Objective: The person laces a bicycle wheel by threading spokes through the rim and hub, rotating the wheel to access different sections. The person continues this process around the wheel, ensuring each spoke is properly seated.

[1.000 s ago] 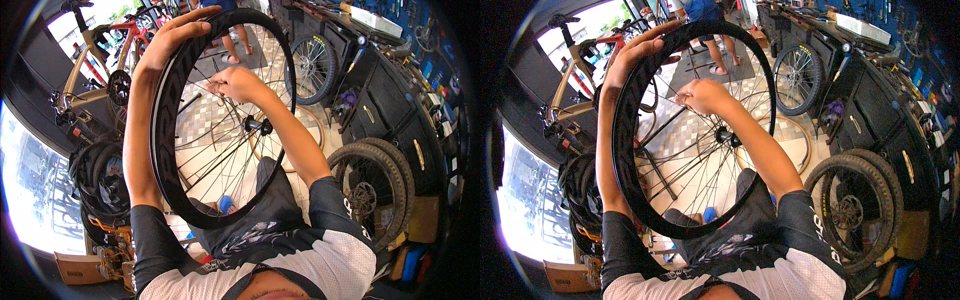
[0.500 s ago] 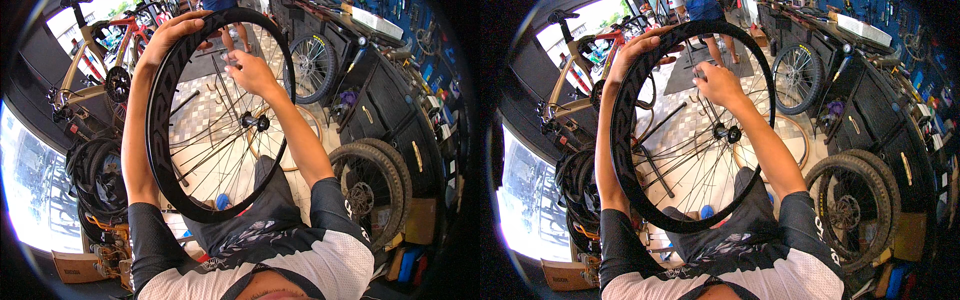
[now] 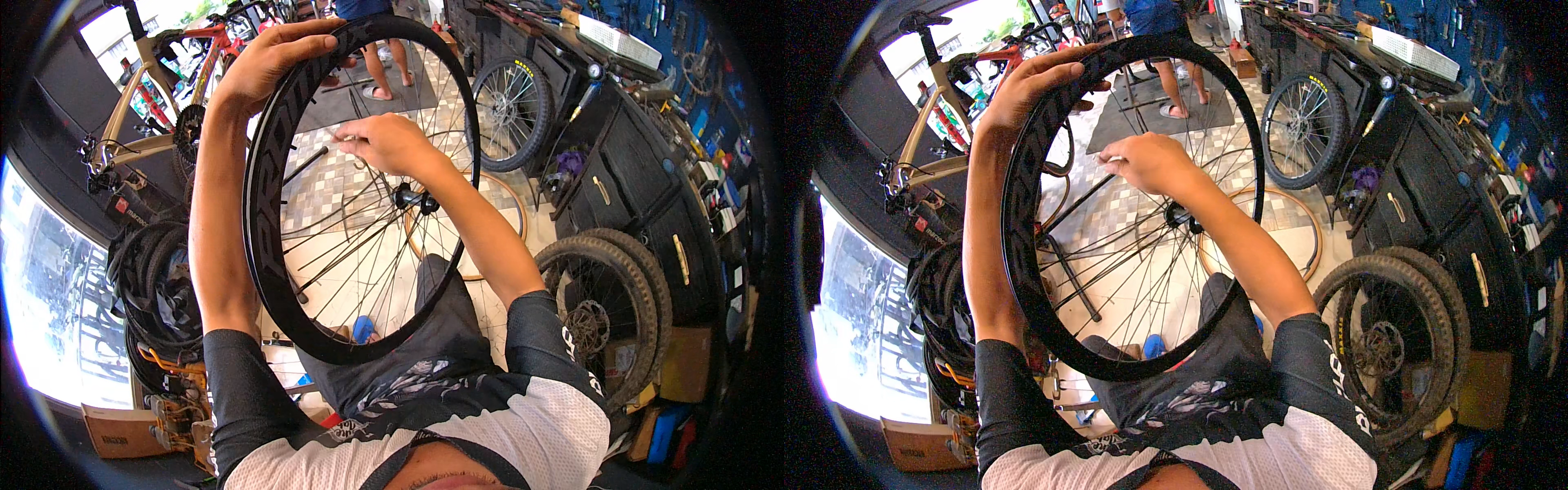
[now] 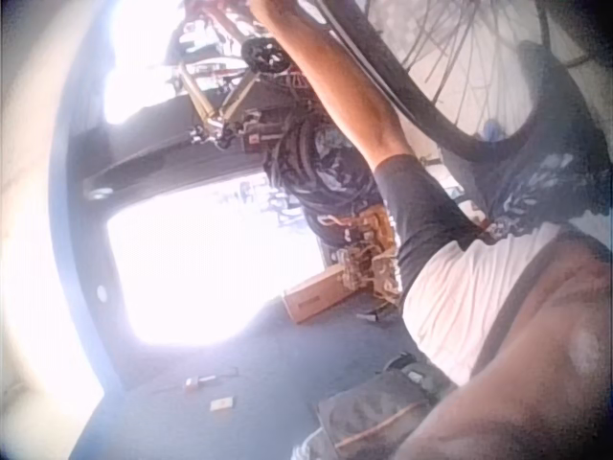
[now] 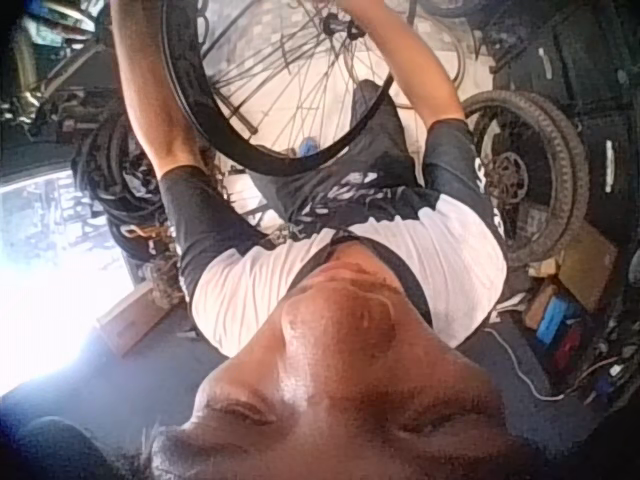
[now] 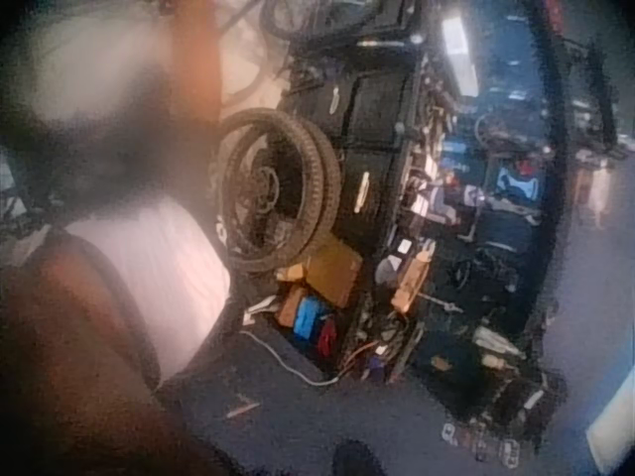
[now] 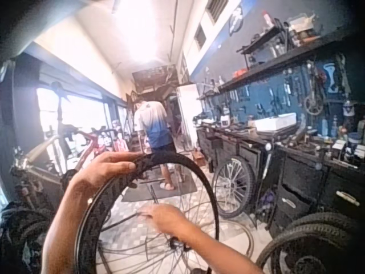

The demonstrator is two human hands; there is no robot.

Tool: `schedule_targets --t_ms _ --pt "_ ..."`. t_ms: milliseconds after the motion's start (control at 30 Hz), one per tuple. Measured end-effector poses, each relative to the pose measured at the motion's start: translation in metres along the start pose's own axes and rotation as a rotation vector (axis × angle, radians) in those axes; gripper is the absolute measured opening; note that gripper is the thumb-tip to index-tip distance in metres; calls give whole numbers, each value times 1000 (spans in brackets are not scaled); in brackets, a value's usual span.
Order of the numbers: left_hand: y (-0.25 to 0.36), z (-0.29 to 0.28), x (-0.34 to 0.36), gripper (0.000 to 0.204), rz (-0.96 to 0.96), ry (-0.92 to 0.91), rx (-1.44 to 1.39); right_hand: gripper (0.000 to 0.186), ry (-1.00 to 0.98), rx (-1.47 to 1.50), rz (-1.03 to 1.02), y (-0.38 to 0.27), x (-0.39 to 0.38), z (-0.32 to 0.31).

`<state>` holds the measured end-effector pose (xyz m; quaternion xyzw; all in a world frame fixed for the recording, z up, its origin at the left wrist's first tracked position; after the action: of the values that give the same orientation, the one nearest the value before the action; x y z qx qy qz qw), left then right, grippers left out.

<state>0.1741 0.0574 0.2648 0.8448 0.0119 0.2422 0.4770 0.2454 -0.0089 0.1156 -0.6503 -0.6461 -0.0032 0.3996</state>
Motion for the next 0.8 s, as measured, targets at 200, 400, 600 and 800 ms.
schedule_targets --t_ms 200,400,600,800 --pt "4 5 -1 50 -9 -90 31 36 -159 37 -149 -10 -2 27" --pt "-7 -6 -7 50 -28 -51 31 46 -221 103 -157 15 -52 3" --pt "-18 -13 -3 49 -23 -38 -24 25 -275 16 -107 -1 -81 11" --pt "-26 -16 -3 53 -81 -35 47 18 81 174 -188 12 -74 -36"
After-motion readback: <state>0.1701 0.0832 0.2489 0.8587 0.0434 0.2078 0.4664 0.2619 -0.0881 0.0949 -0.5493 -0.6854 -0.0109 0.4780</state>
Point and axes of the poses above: each hand's wrist, its own x-axis towards the middle knuckle, its own z-axis out of the palm, y = z × x, the point moved 9 cm from there along x, towards the middle knuckle, and after that the axes turned 4 degrees about y, right-handed, at the moved point
